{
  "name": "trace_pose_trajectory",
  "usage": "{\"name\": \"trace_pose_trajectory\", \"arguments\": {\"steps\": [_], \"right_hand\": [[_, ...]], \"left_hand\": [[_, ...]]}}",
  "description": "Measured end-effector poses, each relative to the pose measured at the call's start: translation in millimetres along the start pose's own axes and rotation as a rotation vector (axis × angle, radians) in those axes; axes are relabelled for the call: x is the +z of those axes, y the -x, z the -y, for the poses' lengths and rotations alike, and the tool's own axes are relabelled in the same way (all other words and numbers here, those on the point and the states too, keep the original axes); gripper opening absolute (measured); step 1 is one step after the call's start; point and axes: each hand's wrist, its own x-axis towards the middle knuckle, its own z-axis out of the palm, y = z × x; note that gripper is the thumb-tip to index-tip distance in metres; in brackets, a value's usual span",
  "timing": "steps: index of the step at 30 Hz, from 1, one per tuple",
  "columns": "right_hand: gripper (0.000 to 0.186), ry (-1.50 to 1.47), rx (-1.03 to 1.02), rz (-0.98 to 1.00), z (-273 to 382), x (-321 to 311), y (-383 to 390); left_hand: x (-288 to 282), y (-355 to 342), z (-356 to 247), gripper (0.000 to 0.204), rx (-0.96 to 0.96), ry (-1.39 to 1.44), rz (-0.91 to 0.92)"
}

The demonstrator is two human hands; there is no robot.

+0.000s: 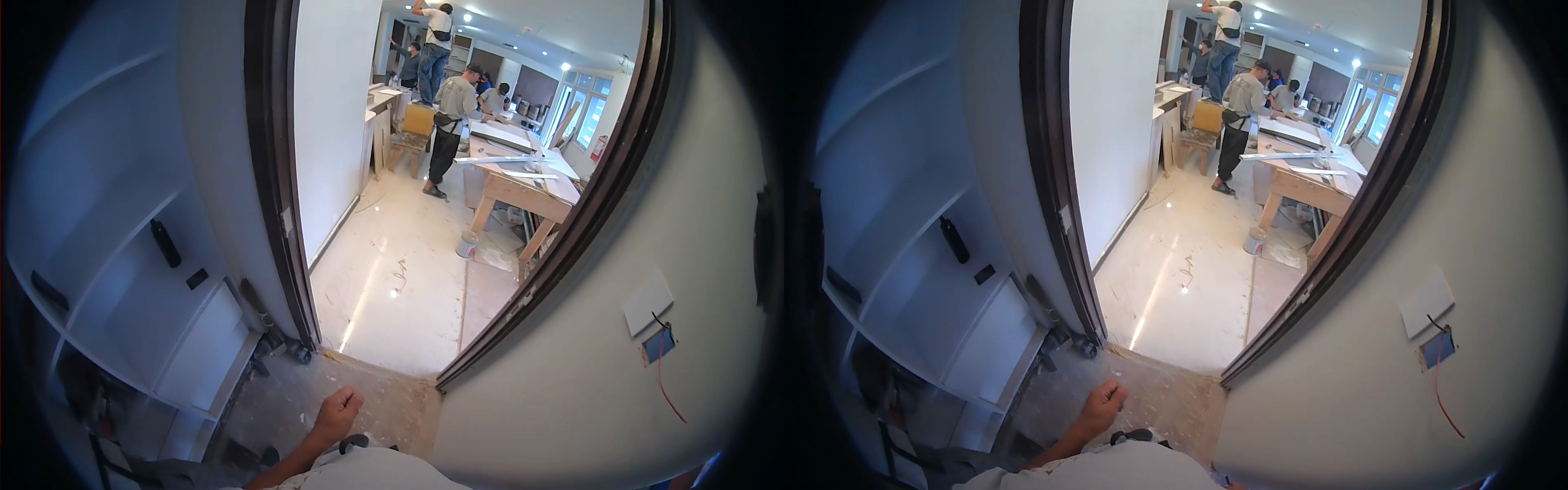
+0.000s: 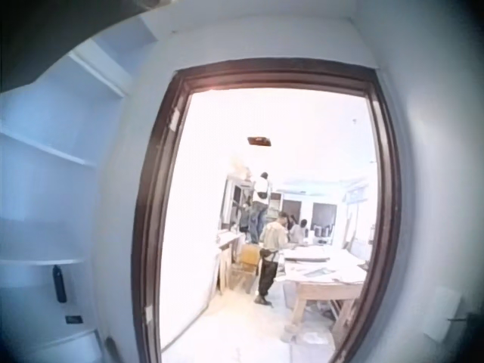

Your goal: The person fits a board against the curved cabinet corner by hand, scrapes the upper edge with a blade, and sands the edge with a sanding pad.

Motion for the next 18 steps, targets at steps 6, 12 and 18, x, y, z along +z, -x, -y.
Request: {"name": "trace_pose_trajectory", "arguments": {"steps": [6,12,18], "right_hand": [[0.057,-0.086,0.039,0.054,35,-9,-11],[0.057,-0.133,0.049,0.084,42,-6,-22],[0.038,0.056,-0.049,-0.025,-9,42,-38]], "left_hand": [[-9,-43,10,0.021,0.096,0.055,0.032],[-3,-63,6,0.036,0.001,0.063,0.198],[-2,-69,8,0.028,0.034,0.008,0.246]]}}
